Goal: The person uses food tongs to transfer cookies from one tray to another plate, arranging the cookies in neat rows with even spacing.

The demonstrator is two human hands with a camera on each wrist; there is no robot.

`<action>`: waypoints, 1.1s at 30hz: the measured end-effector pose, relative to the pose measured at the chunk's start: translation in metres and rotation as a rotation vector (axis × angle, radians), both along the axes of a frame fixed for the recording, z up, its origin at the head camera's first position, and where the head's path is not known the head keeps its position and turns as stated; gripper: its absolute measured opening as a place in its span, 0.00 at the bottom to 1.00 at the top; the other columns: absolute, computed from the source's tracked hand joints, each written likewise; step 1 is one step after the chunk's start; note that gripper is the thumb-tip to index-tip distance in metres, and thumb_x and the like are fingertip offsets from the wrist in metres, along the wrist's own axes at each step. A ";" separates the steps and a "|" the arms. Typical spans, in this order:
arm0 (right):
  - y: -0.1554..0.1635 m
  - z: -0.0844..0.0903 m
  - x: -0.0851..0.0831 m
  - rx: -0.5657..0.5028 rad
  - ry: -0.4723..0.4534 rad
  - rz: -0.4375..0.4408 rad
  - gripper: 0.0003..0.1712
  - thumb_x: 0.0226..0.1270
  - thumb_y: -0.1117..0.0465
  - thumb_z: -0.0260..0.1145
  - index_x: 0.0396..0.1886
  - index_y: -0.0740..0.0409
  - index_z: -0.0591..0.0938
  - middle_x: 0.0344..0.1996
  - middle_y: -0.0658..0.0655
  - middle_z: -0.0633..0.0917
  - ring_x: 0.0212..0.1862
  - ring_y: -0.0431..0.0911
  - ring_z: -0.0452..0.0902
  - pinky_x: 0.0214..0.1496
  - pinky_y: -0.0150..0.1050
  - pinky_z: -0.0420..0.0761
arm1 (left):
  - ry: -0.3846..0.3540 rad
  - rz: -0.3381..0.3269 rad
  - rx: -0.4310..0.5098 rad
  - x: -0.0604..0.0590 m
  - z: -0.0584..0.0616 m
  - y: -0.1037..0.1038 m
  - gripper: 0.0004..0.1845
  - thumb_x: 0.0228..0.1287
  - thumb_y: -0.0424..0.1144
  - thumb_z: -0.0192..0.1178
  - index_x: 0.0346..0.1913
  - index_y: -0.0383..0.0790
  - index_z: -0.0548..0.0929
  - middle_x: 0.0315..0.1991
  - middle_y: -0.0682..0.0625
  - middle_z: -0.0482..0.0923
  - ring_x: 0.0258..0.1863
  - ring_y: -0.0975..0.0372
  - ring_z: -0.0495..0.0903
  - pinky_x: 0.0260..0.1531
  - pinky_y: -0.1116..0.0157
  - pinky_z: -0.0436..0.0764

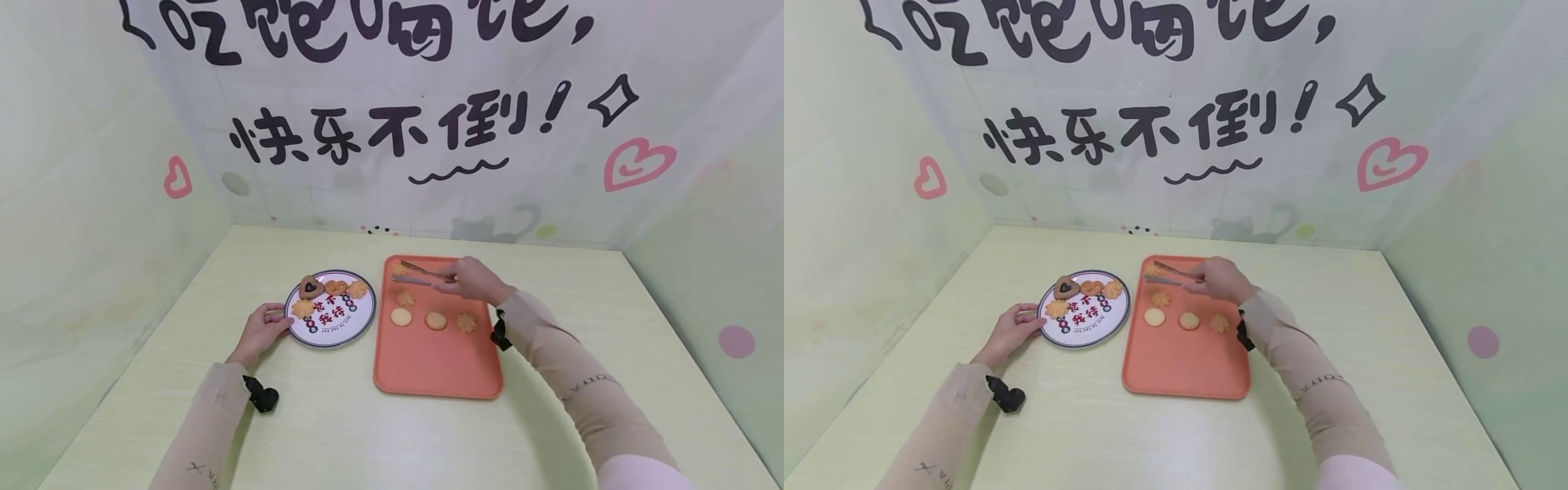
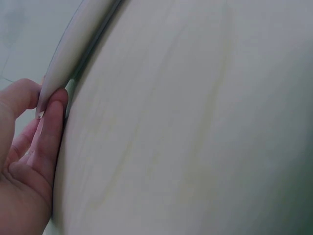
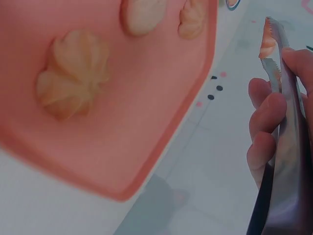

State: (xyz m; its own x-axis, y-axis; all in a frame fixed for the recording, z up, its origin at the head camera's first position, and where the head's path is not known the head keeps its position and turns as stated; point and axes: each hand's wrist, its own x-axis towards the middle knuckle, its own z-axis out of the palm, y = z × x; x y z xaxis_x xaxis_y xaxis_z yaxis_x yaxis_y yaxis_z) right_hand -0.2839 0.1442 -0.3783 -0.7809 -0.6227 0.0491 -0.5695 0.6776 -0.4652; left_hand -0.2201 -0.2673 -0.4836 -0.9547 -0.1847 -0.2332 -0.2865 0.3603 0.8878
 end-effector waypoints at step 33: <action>-0.133 -0.033 0.005 0.278 -0.045 0.104 0.21 0.56 0.46 0.62 0.47 0.51 0.81 0.20 0.45 0.78 0.19 0.38 0.61 0.19 0.29 0.61 | -0.004 0.013 -0.009 0.000 0.002 0.001 0.24 0.58 0.35 0.58 0.56 0.35 0.64 0.36 0.44 0.73 0.31 0.64 0.75 0.33 0.72 0.79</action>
